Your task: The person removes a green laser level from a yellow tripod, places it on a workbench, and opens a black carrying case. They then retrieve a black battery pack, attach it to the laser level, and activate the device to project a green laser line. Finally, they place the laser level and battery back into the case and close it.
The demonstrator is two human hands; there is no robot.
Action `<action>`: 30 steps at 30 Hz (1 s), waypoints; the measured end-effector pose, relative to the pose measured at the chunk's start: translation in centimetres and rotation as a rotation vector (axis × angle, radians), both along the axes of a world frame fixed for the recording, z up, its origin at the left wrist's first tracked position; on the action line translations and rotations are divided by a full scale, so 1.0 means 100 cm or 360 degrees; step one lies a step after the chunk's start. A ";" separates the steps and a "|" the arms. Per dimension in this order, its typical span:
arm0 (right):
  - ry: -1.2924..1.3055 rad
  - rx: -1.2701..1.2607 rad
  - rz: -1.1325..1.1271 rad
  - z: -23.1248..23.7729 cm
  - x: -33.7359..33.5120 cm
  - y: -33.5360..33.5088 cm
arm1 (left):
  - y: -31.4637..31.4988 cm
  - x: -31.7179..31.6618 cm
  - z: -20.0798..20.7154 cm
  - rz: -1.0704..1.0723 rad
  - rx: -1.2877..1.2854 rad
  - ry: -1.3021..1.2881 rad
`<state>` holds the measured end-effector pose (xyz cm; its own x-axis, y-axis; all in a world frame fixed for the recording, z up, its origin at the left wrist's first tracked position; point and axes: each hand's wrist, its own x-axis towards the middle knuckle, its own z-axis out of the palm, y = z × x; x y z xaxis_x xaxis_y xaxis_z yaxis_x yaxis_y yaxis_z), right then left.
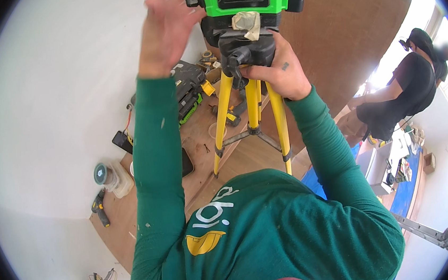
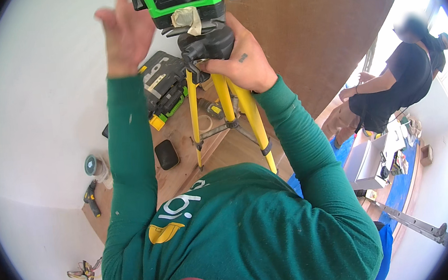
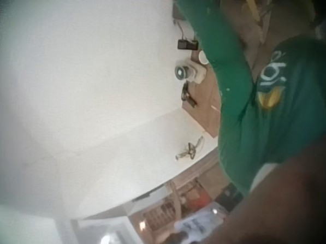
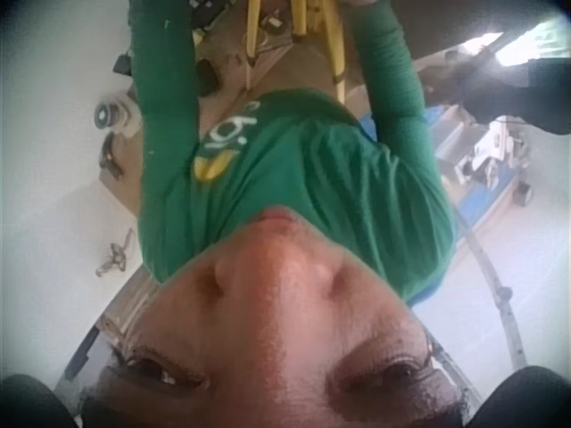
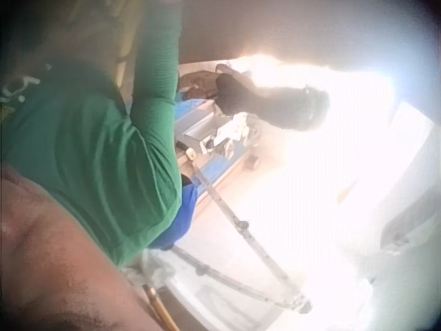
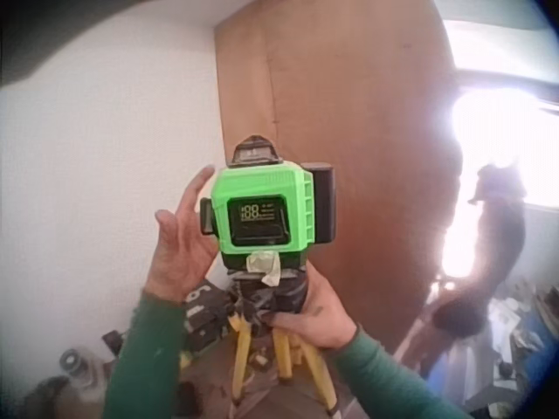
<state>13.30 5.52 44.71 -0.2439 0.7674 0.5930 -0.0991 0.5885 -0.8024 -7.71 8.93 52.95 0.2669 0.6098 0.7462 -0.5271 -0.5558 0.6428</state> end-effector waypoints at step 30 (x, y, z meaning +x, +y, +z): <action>-0.0183 0.0008 -0.0031 0.002 0.012 0.004 | 0.053 0.033 -0.034 -0.0538 -0.0023 0.0228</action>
